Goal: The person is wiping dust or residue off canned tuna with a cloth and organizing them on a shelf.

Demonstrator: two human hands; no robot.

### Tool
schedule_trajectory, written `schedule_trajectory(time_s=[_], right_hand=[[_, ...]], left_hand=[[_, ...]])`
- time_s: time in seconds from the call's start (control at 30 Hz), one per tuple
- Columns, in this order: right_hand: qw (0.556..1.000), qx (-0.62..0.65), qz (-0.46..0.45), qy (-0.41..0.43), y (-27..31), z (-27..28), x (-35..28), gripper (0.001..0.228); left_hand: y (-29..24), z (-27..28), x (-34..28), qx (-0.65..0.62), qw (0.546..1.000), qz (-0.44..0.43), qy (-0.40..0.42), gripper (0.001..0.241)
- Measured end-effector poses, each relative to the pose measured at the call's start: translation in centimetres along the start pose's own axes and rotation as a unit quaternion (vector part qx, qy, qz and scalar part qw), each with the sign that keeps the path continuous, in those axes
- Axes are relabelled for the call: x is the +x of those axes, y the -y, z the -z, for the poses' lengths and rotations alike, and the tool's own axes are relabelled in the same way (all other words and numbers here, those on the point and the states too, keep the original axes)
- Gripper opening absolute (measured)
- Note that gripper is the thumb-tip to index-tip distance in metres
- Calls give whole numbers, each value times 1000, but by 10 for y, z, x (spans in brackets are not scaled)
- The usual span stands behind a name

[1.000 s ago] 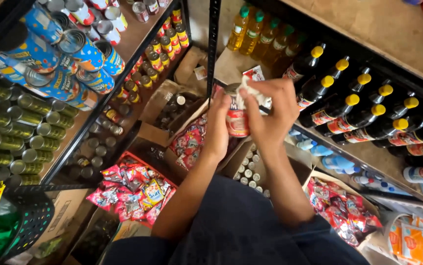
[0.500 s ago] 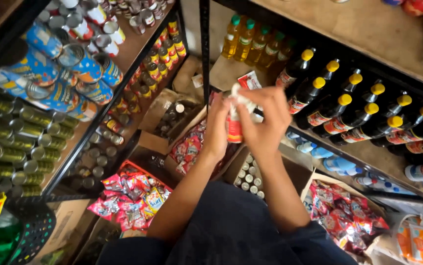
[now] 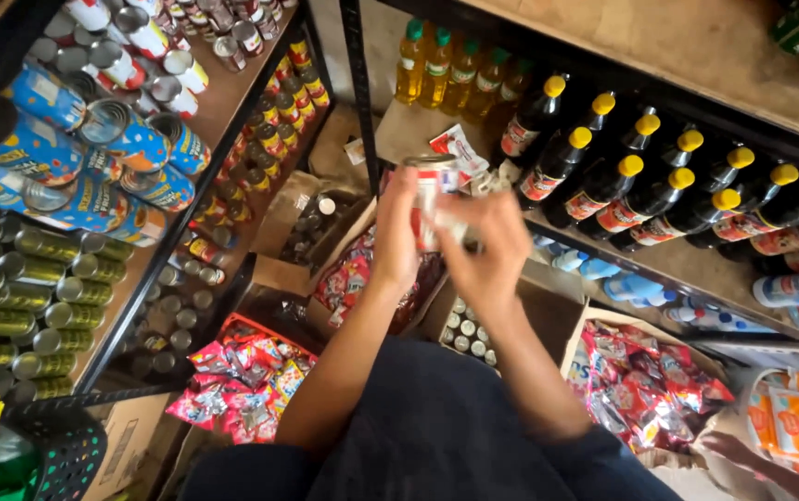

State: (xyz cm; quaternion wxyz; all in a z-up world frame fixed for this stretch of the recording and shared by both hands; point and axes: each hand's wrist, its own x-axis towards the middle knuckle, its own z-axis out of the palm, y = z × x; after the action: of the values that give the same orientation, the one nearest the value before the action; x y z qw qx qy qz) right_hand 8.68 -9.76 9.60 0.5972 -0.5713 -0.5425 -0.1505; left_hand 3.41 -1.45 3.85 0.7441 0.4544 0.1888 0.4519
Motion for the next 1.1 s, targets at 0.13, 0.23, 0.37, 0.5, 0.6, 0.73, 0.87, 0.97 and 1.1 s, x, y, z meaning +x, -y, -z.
schedule_trajectory(time_s=[0.13, 0.23, 0.37, 0.5, 0.6, 0.73, 0.87, 0.97, 1.1], right_hand=[[999, 26, -23, 33, 0, -4, -9, 14], [1000, -11, 15, 22, -8, -2, 15, 12], [1000, 5, 11, 8, 0, -8, 34, 14], [997, 45, -17, 65, 11, -15, -11, 16], [998, 20, 7, 64, -4, -17, -6, 15], [1000, -1, 23, 7, -9, -15, 33, 16], [999, 3, 20, 26, 2, -16, 15, 17], [998, 29, 10, 55, 7, -19, -5, 16], [999, 8, 27, 40, -4, -18, 15, 14]], left_hand=[[-7, 16, 6, 52, 998, 11, -16, 63], [16, 19, 1, 69, 998, -8, -12, 44], [-9, 5, -4, 18, 999, 29, -31, 58], [-3, 28, 2, -32, 995, 19, -94, 66], [7, 39, 6, -21, 996, 39, -74, 48], [-27, 5, -11, 71, 997, -6, -8, 52], [-40, 2, -11, 38, 999, -10, -31, 44], [-19, 22, -4, 16, 998, -20, -53, 41], [29, 52, -5, 28, 999, 2, -34, 61]])
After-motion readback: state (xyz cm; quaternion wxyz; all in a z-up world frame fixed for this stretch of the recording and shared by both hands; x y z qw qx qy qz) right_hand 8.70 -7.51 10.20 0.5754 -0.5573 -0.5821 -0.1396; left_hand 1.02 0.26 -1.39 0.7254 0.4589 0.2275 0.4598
